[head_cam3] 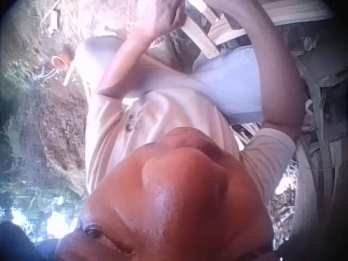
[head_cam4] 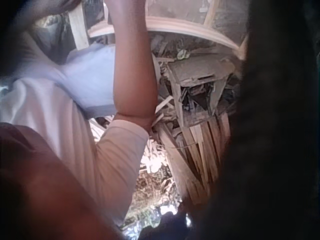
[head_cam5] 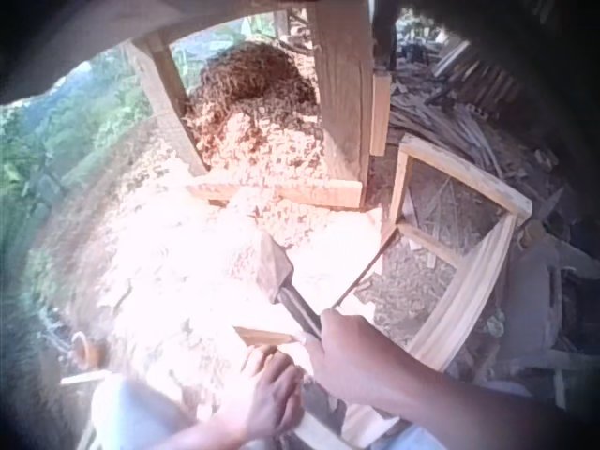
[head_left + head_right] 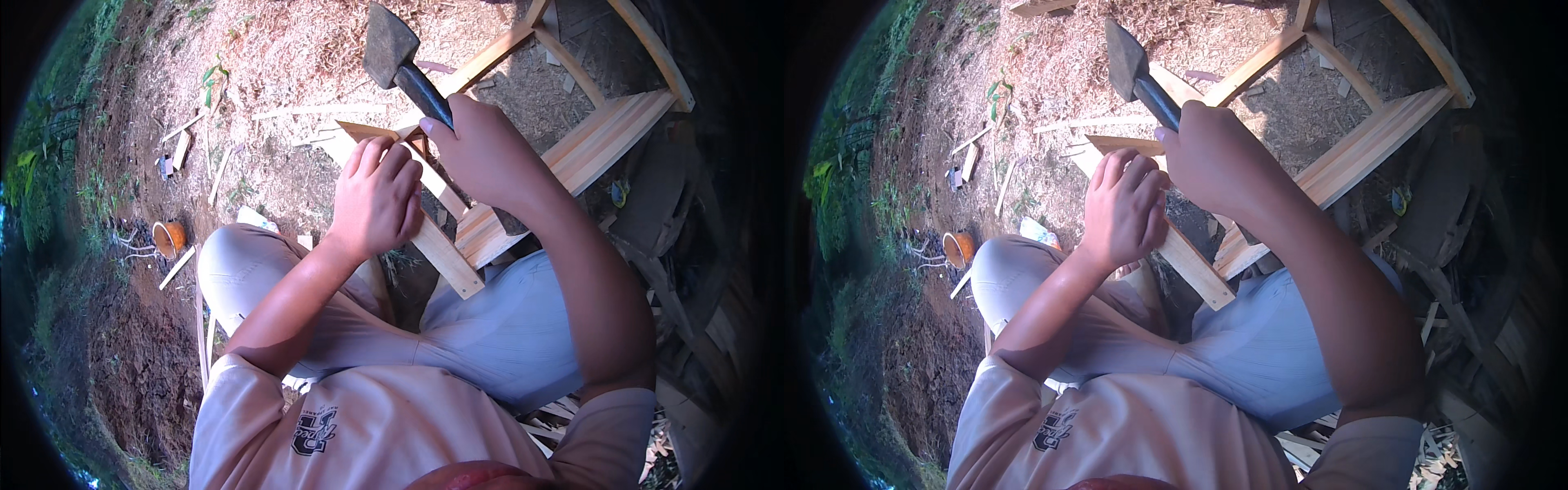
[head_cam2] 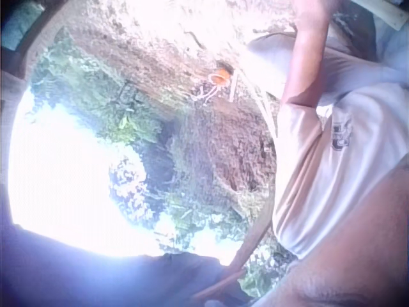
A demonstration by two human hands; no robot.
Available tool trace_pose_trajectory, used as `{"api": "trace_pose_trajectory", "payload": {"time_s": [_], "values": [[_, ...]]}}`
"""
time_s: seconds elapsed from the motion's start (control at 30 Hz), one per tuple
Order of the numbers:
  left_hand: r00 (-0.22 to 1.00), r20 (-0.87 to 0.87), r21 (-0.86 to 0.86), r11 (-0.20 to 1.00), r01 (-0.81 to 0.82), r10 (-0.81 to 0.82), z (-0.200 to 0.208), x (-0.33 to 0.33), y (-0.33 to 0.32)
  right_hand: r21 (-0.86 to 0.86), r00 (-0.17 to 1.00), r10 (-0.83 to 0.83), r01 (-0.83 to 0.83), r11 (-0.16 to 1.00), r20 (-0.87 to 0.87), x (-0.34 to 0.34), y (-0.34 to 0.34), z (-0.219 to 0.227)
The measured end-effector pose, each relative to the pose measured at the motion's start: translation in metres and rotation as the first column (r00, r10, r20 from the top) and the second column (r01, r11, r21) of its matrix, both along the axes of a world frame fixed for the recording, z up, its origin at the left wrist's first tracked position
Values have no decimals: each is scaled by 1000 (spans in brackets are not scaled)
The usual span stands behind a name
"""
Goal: The person sits on the ground and uses a hammer to drive nails into wooden pieces to assemble a small wooden stool. They repeatedly position the wood, strike the nails, and inspect the joints to ensure stability.
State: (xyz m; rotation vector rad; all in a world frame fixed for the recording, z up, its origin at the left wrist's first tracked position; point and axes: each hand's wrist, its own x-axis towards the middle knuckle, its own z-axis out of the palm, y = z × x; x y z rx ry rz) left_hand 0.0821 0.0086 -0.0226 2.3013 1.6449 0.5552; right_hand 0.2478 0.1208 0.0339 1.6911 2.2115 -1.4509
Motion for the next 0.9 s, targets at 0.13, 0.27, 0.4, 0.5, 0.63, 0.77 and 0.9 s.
{"api": "trace_pose_trajectory", "payload": {"time_s": [0.13, 0.27, 0.4, 0.5, 0.63, 0.77, 0.9], "values": [[997, 28, 42, 996, 74, -75, 0, -3, -9, -21, 997, 64, -63, 998, 45, -13, -10, 20], [982, 135, -40, 989, 140, -134, -5, -10, -2, -18, 997, 73, -72, 997, 40, -11, -25, 18], [962, 255, 4, 995, 102, -99, -12, -9, -5, 109, 990, 132, -137, 985, 54, -29, -50, 30], [967, 253, 111, 994, 11, -39, -21, -5, -6, 256, 986, 156, -165, 952, 56, -42, -70, 45], [949, 315, 156, 988, -20, -30, -34, -2, -5, 370, 971, 160, -216, 904, 176, -51, -87, 53], [927, 374, 172, 980, -96, 25, -38, 1, -8, 300, 916, 212, -320, 899, 342, -50, -93, 40], [962, 269, 85, 996, 23, -45, -30, -4, -8, 423, 968, 124, -208, 882, 217, -59, -105, 67]]}}
